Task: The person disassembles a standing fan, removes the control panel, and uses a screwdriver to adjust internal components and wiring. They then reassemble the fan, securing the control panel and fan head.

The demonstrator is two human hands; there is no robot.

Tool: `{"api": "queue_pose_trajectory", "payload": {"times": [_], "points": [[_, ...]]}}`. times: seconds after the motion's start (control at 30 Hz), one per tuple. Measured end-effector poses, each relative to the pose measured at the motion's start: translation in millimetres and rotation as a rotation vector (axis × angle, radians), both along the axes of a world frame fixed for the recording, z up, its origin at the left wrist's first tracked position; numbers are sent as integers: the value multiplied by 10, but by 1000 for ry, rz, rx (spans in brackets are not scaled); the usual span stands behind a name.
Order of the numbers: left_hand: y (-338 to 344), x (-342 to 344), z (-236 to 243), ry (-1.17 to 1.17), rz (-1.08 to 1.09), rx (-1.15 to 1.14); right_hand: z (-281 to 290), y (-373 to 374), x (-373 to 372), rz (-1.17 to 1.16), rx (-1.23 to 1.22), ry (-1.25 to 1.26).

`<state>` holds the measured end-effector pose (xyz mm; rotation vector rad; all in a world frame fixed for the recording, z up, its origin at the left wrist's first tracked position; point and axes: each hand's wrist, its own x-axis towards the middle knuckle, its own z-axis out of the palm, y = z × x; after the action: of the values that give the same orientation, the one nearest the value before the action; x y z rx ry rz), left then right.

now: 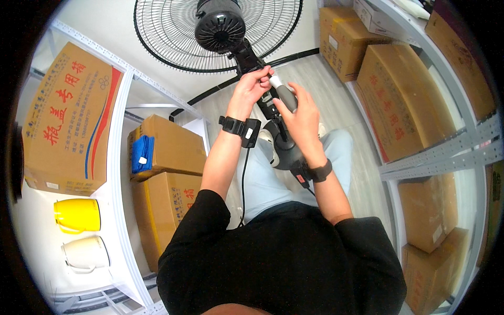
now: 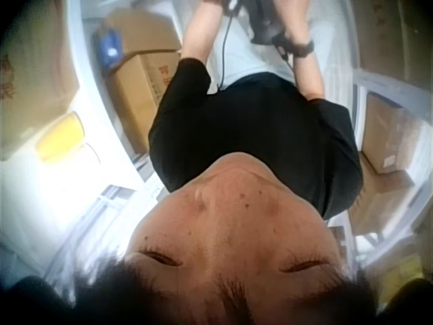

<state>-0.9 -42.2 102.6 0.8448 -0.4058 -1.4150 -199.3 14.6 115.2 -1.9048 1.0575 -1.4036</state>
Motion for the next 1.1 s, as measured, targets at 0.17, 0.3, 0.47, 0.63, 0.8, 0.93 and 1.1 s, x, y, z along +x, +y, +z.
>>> {"api": "queue_pose_trajectory", "payload": {"times": [0.17,0.3,0.47,0.63,0.8,0.93,1.1], "points": [[29,-121,86,97,37,17,-4,-60,-43,78,416,39],[15,-92,86,-16,41,9,-53,-52,-6,1,-57,42],[21,-77,-12,-98,76,-11,-23,-35,-1,15,-81,-38],[17,-86,-41,-5,72,-26,29,-103,-40,129,508,-90],[-8,-92,-48,24,65,-59,-25,-52,-9,38,24,25],[-13,-161,3,-59,91,-36,-80,-78,10,-83,-282,117],[28,-105,-25,-63,98,-65,-118,-55,-22,-113,-314,86]]}}
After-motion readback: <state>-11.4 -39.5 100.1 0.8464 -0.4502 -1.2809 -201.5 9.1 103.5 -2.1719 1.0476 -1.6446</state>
